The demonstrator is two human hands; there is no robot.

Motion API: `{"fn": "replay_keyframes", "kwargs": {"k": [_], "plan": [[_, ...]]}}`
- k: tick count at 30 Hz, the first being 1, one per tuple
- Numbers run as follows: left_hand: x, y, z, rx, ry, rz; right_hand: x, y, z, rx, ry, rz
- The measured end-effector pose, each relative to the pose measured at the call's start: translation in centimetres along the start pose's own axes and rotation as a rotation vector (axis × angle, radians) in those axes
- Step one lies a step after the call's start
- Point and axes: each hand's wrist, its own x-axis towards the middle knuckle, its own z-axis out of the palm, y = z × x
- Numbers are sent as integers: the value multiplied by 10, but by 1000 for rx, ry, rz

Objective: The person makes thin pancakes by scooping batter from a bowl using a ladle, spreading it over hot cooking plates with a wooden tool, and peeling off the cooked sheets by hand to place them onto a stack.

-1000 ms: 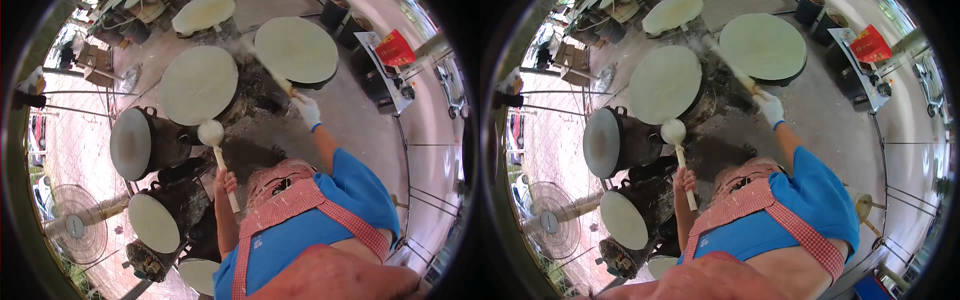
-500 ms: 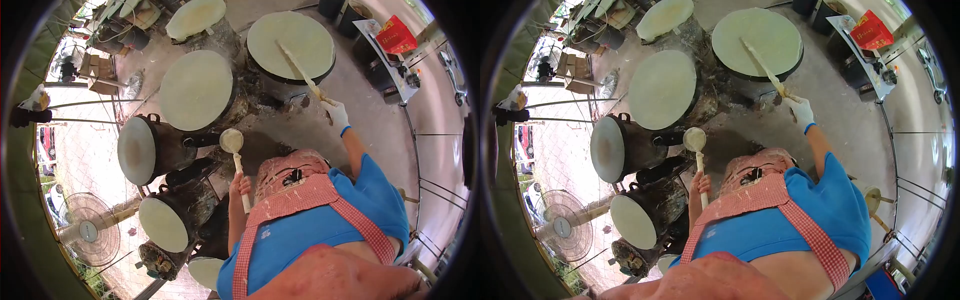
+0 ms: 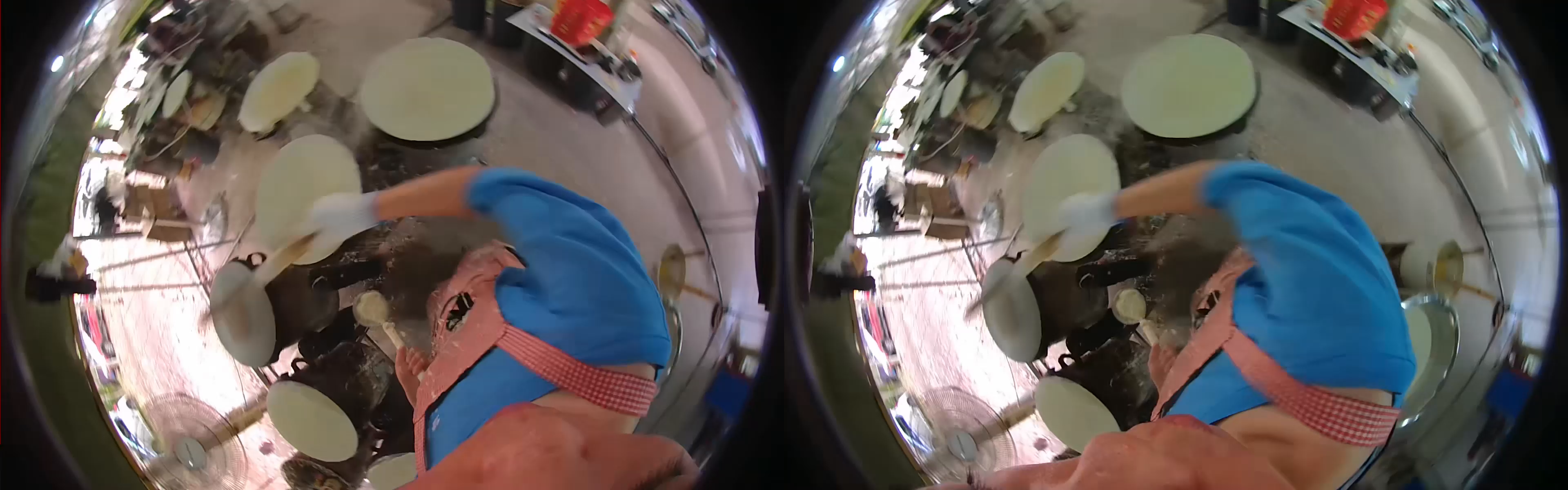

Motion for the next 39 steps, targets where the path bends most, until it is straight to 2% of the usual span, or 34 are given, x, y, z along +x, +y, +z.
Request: {"fn": "replay_keyframes", "kwargs": {"k": [1,2,6,8,12,15,16,17,18,19,22,23,24,25,27,28,29,31,33,35,36,37,38,39], "plan": [[-4,2,-6,15,0,16,37,-33,-1,-202,-10,-282],[-7,5,-12,16,-17,46,67,-65,2,-283,-79,-402],[-27,0,-19,-72,-11,163,84,-71,7,-284,-191,-426],[-37,-17,-24,-164,-57,319,94,-66,21,-238,-274,-476],[-23,-97,-57,-333,-169,695,119,-64,68,-218,-547,-563],[23,-168,-57,-610,-270,996,130,-85,133,-178,-788,-723],[35,-189,-55,-719,-313,1005,126,-99,157,-161,-867,-793],[40,-222,-54,-830,-355,1008,114,-118,186,-132,-938,-864],[31,-218,-58,-870,-105,1229,110,-132,234,-100,-1021,-922],[44,-230,-31,-936,182,1382,93,-138,246,-85,-1097,-962],[111,-320,-16,-1226,123,1719,8,-134,273,-221,-1346,-936],[125,-346,-11,-1269,-74,1842,-17,-101,325,-235,-1467,-894],[142,-370,-7,-1267,-270,1962,-54,-129,308,-215,-1483,-998],[139,-393,-12,-1335,-298,2005,-91,-170,305,-209,-1501,-1076],[163,-436,-3,-1319,-182,2198,-157,-202,314,-122,-1567,-1252],[173,-457,-9,-1379,-71,2222,-195,-215,322,-129,-1525,-1375],[182,-477,-13,-1433,249,2258,-233,-234,327,-109,-1540,-1496],[193,-519,-33,-1435,401,2297,-315,-261,333,-232,-1542,-1607],[216,-558,-83,-1452,357,2319,-392,-276,332,-210,-1510,-1818],[246,-582,-139,-1463,291,2343,-464,-261,333,-371,-1343,-2101],[252,-591,-169,-1701,355,2089,-494,-237,342,-341,-1215,-2273],[261,-599,-194,-1903,407,1798,-514,-234,336,-384,-1306,-2350],[273,-607,-216,-1932,377,1794,-516,-253,311,-396,-1394,-2316],[285,-612,-236,-1844,529,1644,-519,-275,293,-413,-1479,-2287]]}}
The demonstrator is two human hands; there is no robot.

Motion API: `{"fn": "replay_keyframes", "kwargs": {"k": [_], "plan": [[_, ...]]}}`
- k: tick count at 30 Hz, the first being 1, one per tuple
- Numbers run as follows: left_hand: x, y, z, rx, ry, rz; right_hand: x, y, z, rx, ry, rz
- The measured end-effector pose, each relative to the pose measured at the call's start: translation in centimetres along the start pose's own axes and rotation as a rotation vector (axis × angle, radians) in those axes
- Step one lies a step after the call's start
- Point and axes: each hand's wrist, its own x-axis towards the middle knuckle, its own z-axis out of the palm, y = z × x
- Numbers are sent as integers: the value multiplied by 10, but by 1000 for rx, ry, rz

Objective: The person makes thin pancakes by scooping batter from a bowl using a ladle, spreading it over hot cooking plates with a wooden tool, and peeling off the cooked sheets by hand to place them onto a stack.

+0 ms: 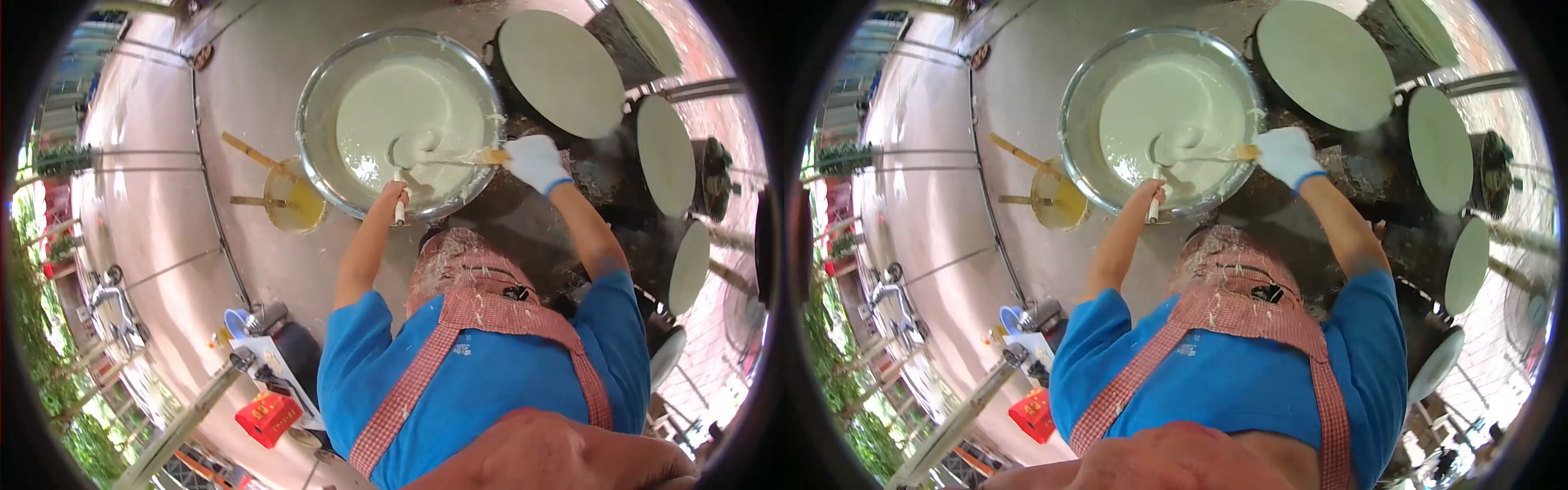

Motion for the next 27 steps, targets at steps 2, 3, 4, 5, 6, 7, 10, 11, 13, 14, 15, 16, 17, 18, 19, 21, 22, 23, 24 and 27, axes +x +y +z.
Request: {"fn": "replay_keyframes", "kwargs": {"k": [2,3,4,5,6,7,10,11,13,14,15,16,17,18,19,21,22,23,24,27], "plan": [[2,-12,-5,172,56,-37,4,29,22,178,26,87],[-9,-9,11,145,115,33,3,33,47,172,17,167],[-13,-5,25,117,175,114,0,27,59,162,-105,197],[-3,-5,30,-44,89,-41,-6,27,90,220,-42,149],[-2,4,37,-57,93,-24,-13,19,98,279,-30,161],[-9,13,45,-374,-22,-208,-23,14,105,313,-43,198],[-91,39,71,-808,-191,-388,-76,3,94,395,-3,265],[-127,63,84,-926,-269,-352,-83,5,86,394,17,243],[-194,96,106,-656,-211,-46,-98,11,72,449,336,210],[-230,108,117,-593,-202,93,-100,17,61,446,356,176],[-263,119,125,-498,-225,227,-97,24,46,481,543,98],[-297,130,136,-460,-251,333,-93,31,27,522,736,18],[-332,138,149,-437,-246,418,-89,39,11,476,879,-57],[-356,146,153,-416,-268,473,-87,48,-7,421,1030,-123],[-385,153,160,-312,-246,561,-88,55,-30,367,1042,-86],[-435,169,162,-176,-225,686,-84,69,-76,460,1163,-188],[-455,177,158,-90,-252,791,-85,73,-95,529,1169,-203],[-470,185,158,0,-278,891,-86,71,-109,534,1210,-205],[-481,189,160,32,-282,916,-88,67,-120,706,1283,-230],[-475,194,143,227,-65,1283,-98,49,-120,968,1209,-254]]}}
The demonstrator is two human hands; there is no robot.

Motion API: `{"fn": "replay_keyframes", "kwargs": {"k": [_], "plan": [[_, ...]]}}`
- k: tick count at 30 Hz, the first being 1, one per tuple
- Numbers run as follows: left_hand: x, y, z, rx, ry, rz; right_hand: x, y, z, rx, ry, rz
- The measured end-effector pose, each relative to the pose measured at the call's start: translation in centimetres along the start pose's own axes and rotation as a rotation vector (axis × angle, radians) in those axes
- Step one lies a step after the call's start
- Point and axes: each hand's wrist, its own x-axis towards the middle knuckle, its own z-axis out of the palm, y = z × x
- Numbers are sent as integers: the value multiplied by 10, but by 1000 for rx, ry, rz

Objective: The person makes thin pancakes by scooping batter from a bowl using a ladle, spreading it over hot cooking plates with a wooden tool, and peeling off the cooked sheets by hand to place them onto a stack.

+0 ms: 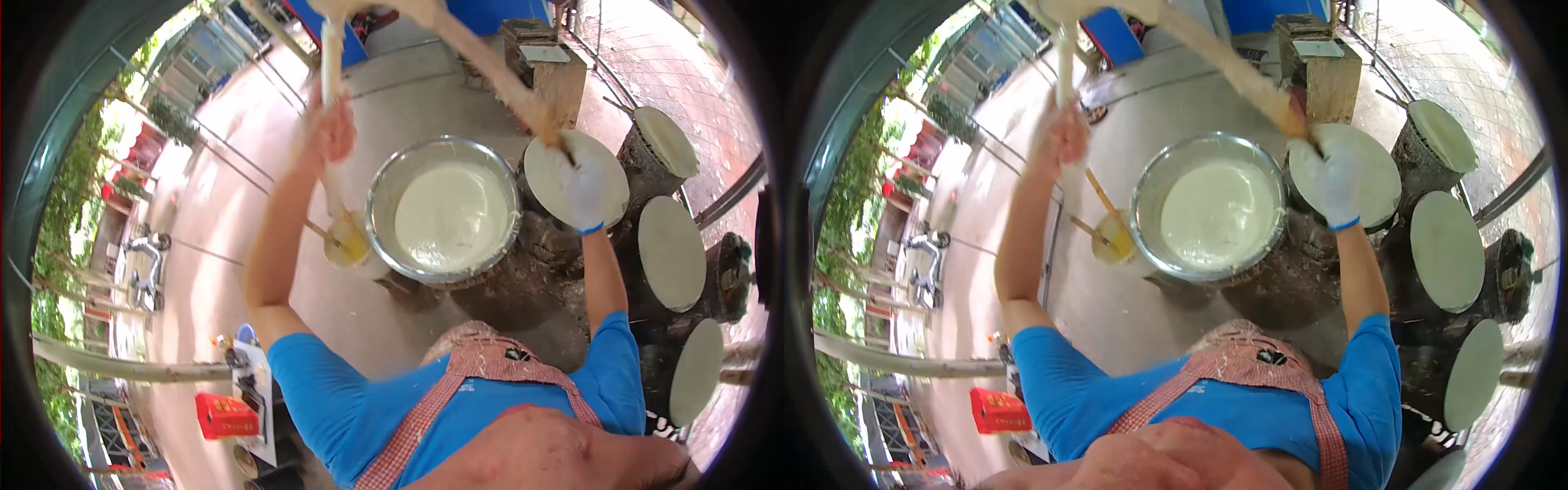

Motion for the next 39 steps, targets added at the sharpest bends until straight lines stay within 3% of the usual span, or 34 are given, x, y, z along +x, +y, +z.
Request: {"fn": "replay_keyframes", "kwargs": {"k": [1,3,4,5,6,7,9,10,11,13,16,18,19,21,22,23,24,25,26,27,28,29,30,31,32,33,34,36,38,39], "plan": [[-3,-7,20,-48,258,-123,-17,1,3,58,-142,179],[-15,-82,3,-172,312,-440,-60,12,12,144,-421,627],[-29,-118,5,-168,305,-599,-90,29,13,110,-452,714],[-32,-142,-5,-671,156,-975,-125,49,8,86,-479,813],[-34,-157,-11,-1177,16,-1346,-161,67,-5,-113,-476,717],[-39,-164,-2,-1136,2,-1411,-177,55,-28,-231,-519,737],[-54,-176,27,-334,-304,-838,-207,41,-75,-325,-447,776],[-38,-170,37,-730,-184,-1188,-210,23,-96,-315,-370,860],[-38,-167,61,-702,-260,-1226,-213,7,-113,-340,-298,899],[-45,-158,112,-279,-519,-684,-219,-27,-142,-177,-107,963],[-52,-198,189,-401,-577,-967,-266,-33,-173,-33,14,1054],[-53,-225,239,-844,-720,-1500,-326,-30,-197,-106,34,1201],[-56,-240,267,-952,-723,-1686,-359,-35,-210,-324,10,1098],[-85,-287,326,-803,-661,-1735,-455,-23,-232,-562,-18,942],[-105,-306,360,-879,-707,-1880,-476,-49,-245,-577,104,1123],[-129,-320,391,-947,-732,-2025,-499,-76,-263,-562,121,1086],[-153,-329,423,-1023,-759,-2107,-528,-90,-272,-553,232,1268],[-182,-330,462,-978,-889,-1968,-544,-112,-280,-506,409,1471],[-209,-323,499,-1022,-806,-2075,-558,-136,-288,-603,538,1519],[-236,-319,538,-1024,-897,-2196,-570,-160,-297,-624,714,1493],[-257,-345,583,-1012,-1200,-2199,-602,-168,-304,-862,755,1470],[-280,-348,620,-644,-1467,-1694,-617,-185,-314,-1039,847,1387],[-304,-321,655,-604,-1469,-1858,-622,-200,-327,-1178,811,1651],[-327,-299,687,-474,-1763,-1473,-627,-211,-342,-1182,823,1670],[-347,-269,723,-388,-1765,-1667,-632,-221,-357,-1137,1022,1759],[-369,-248,748,-312,-1800,-1490,-635,-227,-368,-1081,1242,1840],[-387,-238,785,-268,-1944,-1499,-633,-227,-379,-1094,1299,1857],[-434,-244,849,-127,-2123,-1215,-619,-222,-404,-1285,1585,1160],[-480,-242,890,-29,-2110,-995,-592,-220,-428,-1197,1565,1169],[-506,-250,899,-5,-2172,-980,-570,-213,-442,-1239,1501,1277]]}}
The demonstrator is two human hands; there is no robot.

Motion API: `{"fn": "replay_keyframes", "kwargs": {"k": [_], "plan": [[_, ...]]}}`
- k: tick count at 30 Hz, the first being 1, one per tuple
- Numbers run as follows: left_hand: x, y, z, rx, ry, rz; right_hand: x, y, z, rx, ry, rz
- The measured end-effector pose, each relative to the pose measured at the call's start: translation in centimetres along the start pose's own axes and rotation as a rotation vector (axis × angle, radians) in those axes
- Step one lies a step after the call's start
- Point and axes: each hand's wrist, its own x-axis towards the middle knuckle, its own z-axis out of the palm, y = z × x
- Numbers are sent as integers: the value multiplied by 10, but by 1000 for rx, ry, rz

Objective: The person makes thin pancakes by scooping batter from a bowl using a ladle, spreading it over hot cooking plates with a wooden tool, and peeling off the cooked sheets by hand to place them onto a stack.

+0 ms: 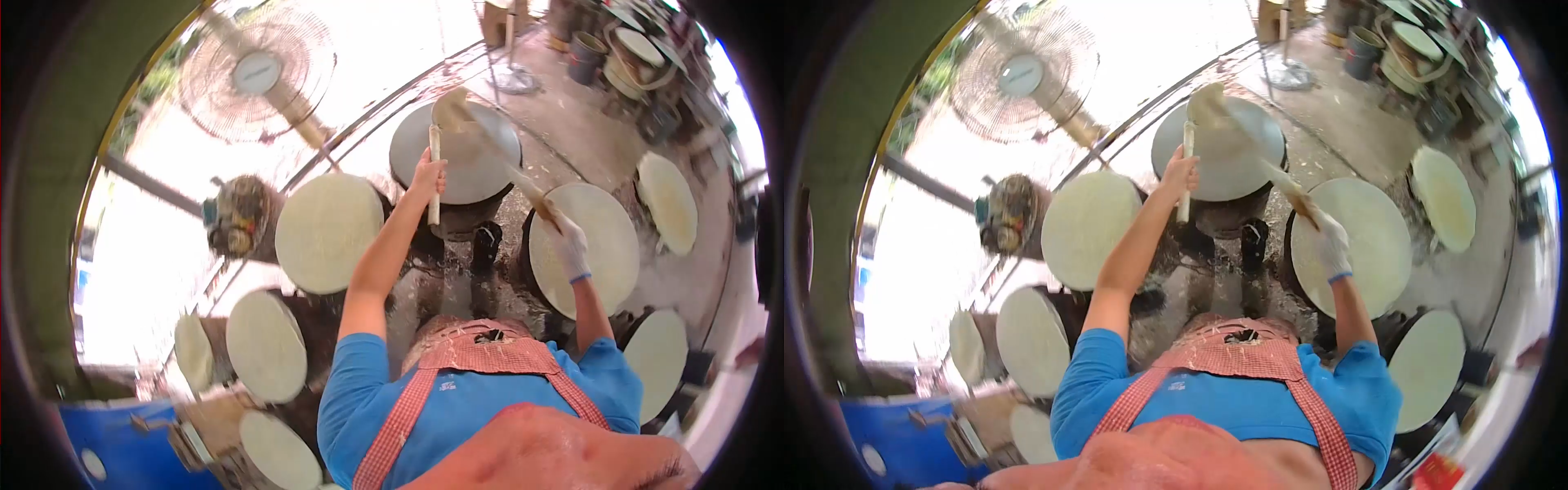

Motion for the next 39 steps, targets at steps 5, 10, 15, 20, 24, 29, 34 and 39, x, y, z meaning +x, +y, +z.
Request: {"fn": "replay_keyframes", "kwargs": {"k": [5,10,15,20,24,29,34,39], "plan": [[121,-40,-27,652,255,143,42,28,80,-494,-137,237],[123,-9,-53,1449,540,420,48,41,90,745,150,538],[119,28,-35,1256,510,460,84,22,126,-350,23,350],[79,53,-87,944,275,778,109,34,191,796,158,570],[11,-14,-160,937,160,558,145,-14,158,-106,41,247],[-83,-35,-184,937,248,326,111,40,211,479,203,341],[-90,-49,-210,914,225,362,127,-15,189,341,0,302],[-96,-33,-191,846,290,230,102,28,203,928,97,477]]}}
